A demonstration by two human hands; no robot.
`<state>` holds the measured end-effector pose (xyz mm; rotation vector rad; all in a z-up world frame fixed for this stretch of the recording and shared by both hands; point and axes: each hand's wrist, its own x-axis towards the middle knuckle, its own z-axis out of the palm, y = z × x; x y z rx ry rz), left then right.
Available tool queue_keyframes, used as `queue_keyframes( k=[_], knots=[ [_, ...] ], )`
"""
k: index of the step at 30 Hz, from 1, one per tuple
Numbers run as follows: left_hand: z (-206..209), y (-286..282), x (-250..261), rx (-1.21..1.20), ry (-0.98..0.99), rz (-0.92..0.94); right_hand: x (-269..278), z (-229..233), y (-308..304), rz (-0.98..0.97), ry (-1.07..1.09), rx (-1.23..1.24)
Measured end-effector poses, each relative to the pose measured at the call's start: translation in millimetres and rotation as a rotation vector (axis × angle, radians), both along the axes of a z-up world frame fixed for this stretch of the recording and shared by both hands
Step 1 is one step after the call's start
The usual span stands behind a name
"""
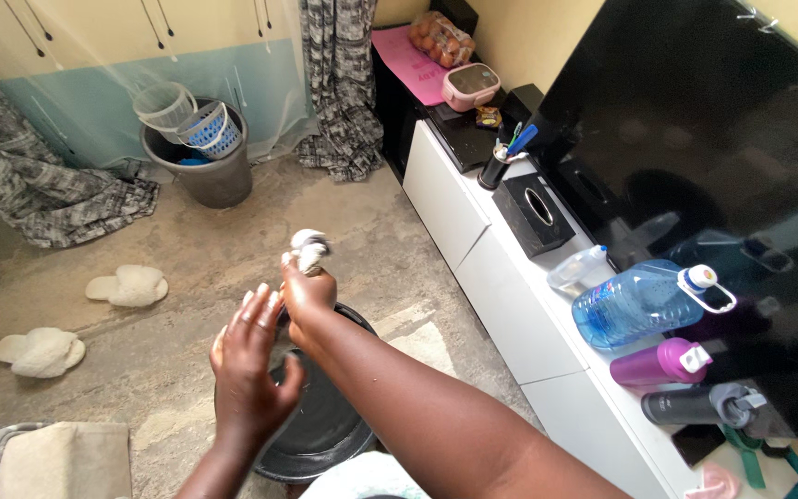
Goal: The person washes and wrings out a cloth in a basin of water, then wipes down a desk surface with the damp cloth.
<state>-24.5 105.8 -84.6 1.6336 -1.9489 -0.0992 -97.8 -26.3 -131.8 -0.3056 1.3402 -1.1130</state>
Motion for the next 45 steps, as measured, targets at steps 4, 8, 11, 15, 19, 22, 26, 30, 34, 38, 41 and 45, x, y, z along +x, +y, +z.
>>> queue_keyframes(
  k=[4, 8, 11, 15, 19, 22, 26, 30, 34, 38, 41, 45],
  knots=[
    [7.2, 4.5, -7.3, -0.153, -0.023, 0.028, 13.6, 20.8, 9.6, -0.186, -0.353, 0.123],
    [11.8, -12.4, 5.6, -0.212, -0.11, 0.194, 24.6, 62.0, 37.1, -0.073, -0.393, 0.24],
    [13.3, -17.2, 18.9, -0.25, -0.116, 0.186, 30.9, 85.1, 58.6, -0.07, -0.331, 0.103],
    [13.5, -25.7, 33.5, -0.338, -0.22, 0.168, 27.8, 104.4, 71.9, -0.031, -0.219, -0.151],
    [12.1, -34.1, 36.0, -0.159, -0.207, 0.162, 17.3, 120.9, 78.7, 0.092, -0.016, -0.404],
    [11.5, -42.1, 30.8, 0.032, 0.094, 0.113, 1.2, 122.1, 78.0, 0.381, 0.053, -0.666],
    [17.9, -50.9, 23.3, 0.337, 0.555, 0.017, -7.6, 100.7, 47.1, 0.567, 0.134, -0.98],
    [30.8, -48.4, 21.5, 0.944, 1.163, 0.037, -13.4, 79.5, 16.7, 0.869, 0.106, -0.912],
    [38.1, -56.5, 23.5, 1.145, 1.27, -0.163, -20.4, 71.8, -3.2, 1.071, 0.059, -0.885],
    [35.5, -78.1, 26.2, 1.066, 0.972, -0.011, -15.4, 67.6, -11.3, 0.955, -0.17, -0.853],
    [37.3, -95.5, 36.3, 0.649, 0.426, 0.009, -21.6, 69.2, -19.7, 0.791, 0.07, -0.75],
    [64.7, -109.0, 50.7, 0.501, -0.356, 0.123, -67.6, 86.3, -35.3, 1.084, 0.548, -0.255]
  ],
)
